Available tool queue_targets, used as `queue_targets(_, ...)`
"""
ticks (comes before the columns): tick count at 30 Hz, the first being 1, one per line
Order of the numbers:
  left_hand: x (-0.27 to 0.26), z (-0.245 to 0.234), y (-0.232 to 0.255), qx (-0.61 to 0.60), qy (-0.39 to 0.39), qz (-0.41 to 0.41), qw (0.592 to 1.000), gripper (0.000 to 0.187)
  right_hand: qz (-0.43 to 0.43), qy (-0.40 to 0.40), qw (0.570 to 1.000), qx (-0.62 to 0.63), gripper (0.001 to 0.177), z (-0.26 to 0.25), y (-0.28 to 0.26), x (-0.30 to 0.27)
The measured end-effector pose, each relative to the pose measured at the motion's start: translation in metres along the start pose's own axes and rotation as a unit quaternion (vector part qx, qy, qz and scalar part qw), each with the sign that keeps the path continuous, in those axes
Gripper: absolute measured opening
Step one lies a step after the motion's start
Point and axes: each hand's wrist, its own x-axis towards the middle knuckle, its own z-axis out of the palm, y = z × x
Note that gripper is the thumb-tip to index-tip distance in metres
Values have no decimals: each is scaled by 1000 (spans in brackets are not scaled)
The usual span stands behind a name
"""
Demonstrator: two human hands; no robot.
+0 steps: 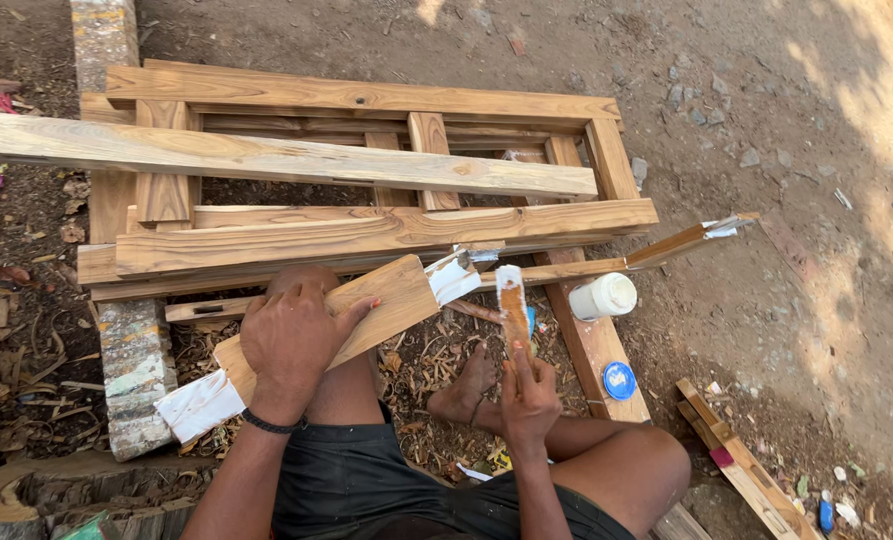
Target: The person applies white glue to a piece of wood using a brush and a small spreader, then attaches a small wooden block and a plastic component.
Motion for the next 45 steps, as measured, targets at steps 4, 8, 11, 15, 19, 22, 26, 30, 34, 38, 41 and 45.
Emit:
queue_targets(4, 0, -2, -2, -4, -52, -26, 998, 84, 35, 32, 998, 40, 48, -4, 1, 9)
queue_targets(8, 1, 1, 0, 6, 27, 16, 999, 81, -8, 24, 997, 78, 50, -8, -19, 9)
queue_targets(11, 2, -2, 2, -16, -6, 1, 1000, 82, -24, -7, 994, 109, 49, -7, -38, 10)
queue_targets(15, 1, -2, -1, -15, -8, 10, 1000, 82, -37, -43, 993, 106, 46, -6, -49, 9)
queue_targets(19, 1, 0, -2, 17, 7, 23, 1000, 82, -67, -67, 991, 89, 46, -8, -51, 5)
queue_targets(22, 1, -3, -1, -37, -3, 12, 999, 82, -78, -58, 992, 78, 47, -6, -51, 6)
queue_targets(26, 0, 0, 0, -28, -4, 14, 1000, 80, -101, -55, 993, 42, 45, 2, -43, 7)
queue_targets(30, 3, -1, 3, 6, 8, 11, 1000, 82, -96, -51, 994, -12, 39, 19, -18, 20)
queue_targets(34, 3, -6, 1, -25, -32, -9, 999, 82, -44, -37, 997, -59, 40, 10, 12, 38)
queue_targets(38, 1, -7, 0, -46, -54, -28, 997, 78, -23, 24, 999, -28, 44, -10, 4, 36)
queue_targets(41, 2, -2, 3, -1, 2, 10, 1000, 79, -40, -1, 999, 11, 44, -7, -17, 33)
queue_targets(45, 2, -3, 4, -5, -6, 5, 1000, 82, -93, -25, 995, 42, 43, -1, -41, 28)
